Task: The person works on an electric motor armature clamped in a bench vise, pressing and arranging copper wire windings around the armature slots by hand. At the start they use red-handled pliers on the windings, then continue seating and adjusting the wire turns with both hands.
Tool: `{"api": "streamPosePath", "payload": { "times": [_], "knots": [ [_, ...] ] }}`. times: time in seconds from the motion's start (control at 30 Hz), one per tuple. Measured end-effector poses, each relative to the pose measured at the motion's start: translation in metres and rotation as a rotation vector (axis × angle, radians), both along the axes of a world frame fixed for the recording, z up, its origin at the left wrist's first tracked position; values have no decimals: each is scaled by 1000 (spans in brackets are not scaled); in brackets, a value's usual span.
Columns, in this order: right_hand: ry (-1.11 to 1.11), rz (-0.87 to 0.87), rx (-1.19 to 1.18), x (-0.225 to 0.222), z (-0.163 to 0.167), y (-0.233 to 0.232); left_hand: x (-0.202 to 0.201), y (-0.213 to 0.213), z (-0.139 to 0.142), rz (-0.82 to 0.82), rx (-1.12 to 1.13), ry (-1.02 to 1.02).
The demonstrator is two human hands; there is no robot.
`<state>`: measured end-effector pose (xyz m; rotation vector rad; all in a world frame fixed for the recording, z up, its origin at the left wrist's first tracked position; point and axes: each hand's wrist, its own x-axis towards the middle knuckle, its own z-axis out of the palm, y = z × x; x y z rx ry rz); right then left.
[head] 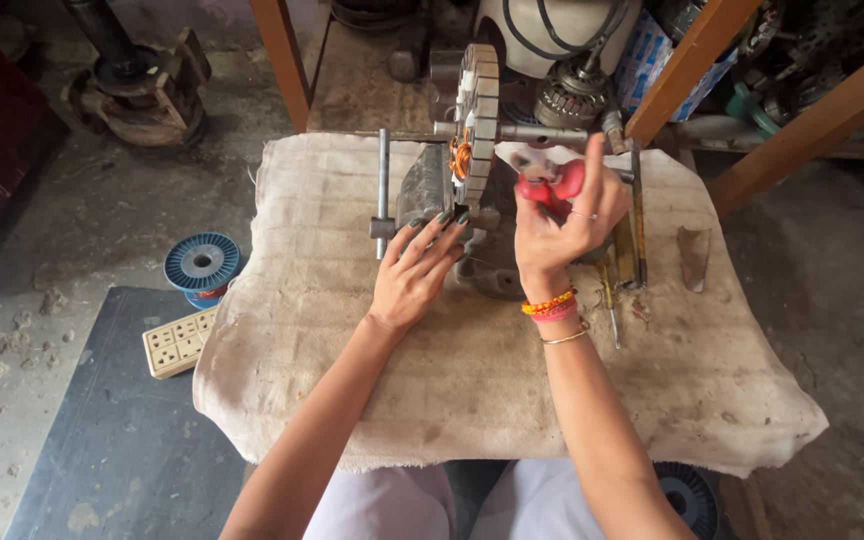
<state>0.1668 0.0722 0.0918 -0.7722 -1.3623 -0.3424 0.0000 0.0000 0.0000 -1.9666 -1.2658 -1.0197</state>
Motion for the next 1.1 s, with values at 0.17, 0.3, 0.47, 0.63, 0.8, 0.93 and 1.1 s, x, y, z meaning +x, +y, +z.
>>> {"api": "streamPosePath", "payload": {
  "times": [0.17,0.3,0.47,0.63,0.8,0.93,1.1],
  "knots": [
    [-98,-6,29,3,4,0,1,-3,1,15,-10,18],
    [-133,-6,23,-1,7,-4,0,-3,2,0,-20,7],
    [86,102,-107,16,11,1,0,-3,5,4,-22,14],
    [29,-296,-209,83,9,41,2,-5,6,-4,-31,0],
    [-117,-537,-833,143,-19,73,3,-5,12,-6,-34,-6],
    [-210,-610,-1044,145,-25,77,2,-7,16,0,-31,16],
    [-29,-209,-216,75,-11,48,3,-6,16,28,-32,32]
  ]
}}
